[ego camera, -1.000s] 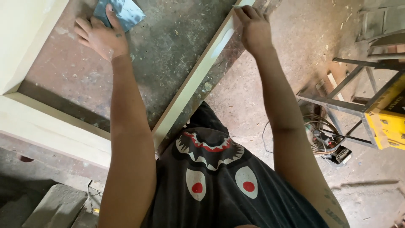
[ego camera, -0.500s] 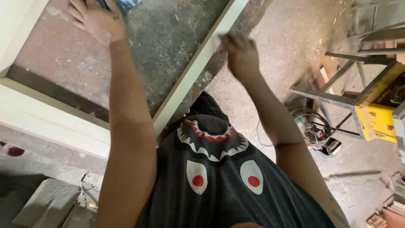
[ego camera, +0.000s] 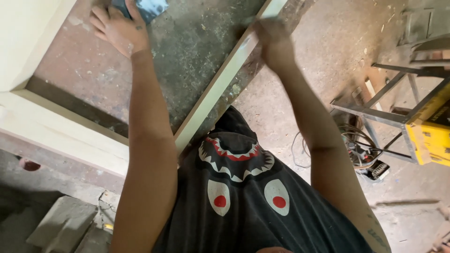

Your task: The person sands the edges and surfaces of a light-colored wooden frame using a sanding block. They move along the frame, sanding different sections while holding the block in their right hand.

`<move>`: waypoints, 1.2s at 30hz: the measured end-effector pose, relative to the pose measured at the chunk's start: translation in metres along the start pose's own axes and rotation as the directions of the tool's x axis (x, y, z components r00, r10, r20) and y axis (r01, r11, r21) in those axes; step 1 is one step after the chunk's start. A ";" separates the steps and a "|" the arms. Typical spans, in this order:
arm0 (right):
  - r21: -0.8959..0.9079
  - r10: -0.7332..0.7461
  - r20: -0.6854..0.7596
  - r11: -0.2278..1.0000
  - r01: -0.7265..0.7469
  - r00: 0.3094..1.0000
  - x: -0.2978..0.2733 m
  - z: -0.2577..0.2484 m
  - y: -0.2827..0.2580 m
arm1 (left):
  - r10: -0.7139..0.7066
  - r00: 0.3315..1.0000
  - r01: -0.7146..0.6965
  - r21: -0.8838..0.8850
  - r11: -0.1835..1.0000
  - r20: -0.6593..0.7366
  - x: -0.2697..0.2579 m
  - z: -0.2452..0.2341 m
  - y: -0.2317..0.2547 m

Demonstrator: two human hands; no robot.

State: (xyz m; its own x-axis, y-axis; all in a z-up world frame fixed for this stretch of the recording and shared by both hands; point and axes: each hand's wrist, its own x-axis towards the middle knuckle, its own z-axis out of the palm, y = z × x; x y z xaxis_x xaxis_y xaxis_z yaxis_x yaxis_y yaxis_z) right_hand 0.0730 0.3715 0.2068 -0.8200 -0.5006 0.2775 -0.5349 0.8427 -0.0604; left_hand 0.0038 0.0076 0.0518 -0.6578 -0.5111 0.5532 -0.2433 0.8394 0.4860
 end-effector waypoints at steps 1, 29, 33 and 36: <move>-0.005 0.011 -0.008 1.000 -0.011 1.000 0.000 0.003 0.023 | 0.011 1.000 -0.011 -0.009 1.000 -0.001 -0.002 -0.001 0.002; -0.103 -0.351 -0.136 0.935 0.340 0.926 -0.053 -0.033 -0.047 | 0.069 0.857 -0.031 -0.084 0.996 0.510 -0.005 -0.097 -0.081; -0.022 -0.532 -0.166 0.844 0.536 0.830 -0.059 0.000 -0.054 | 0.313 0.807 -0.302 -0.105 0.948 0.501 -0.027 -0.146 -0.127; -0.148 -0.433 -0.218 0.900 0.409 0.874 -0.026 0.001 -0.051 | 0.318 0.854 -0.347 -0.005 0.938 0.413 -0.036 -0.135 -0.122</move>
State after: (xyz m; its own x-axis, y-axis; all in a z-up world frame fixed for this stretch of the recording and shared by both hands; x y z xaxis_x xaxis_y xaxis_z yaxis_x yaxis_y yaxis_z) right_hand 0.1216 0.3419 0.2018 -0.4409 -0.7596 0.4782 -0.7868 0.5834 0.2014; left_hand 0.1535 -0.1009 0.0638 -0.9331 -0.0929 0.3475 0.0036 0.9636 0.2673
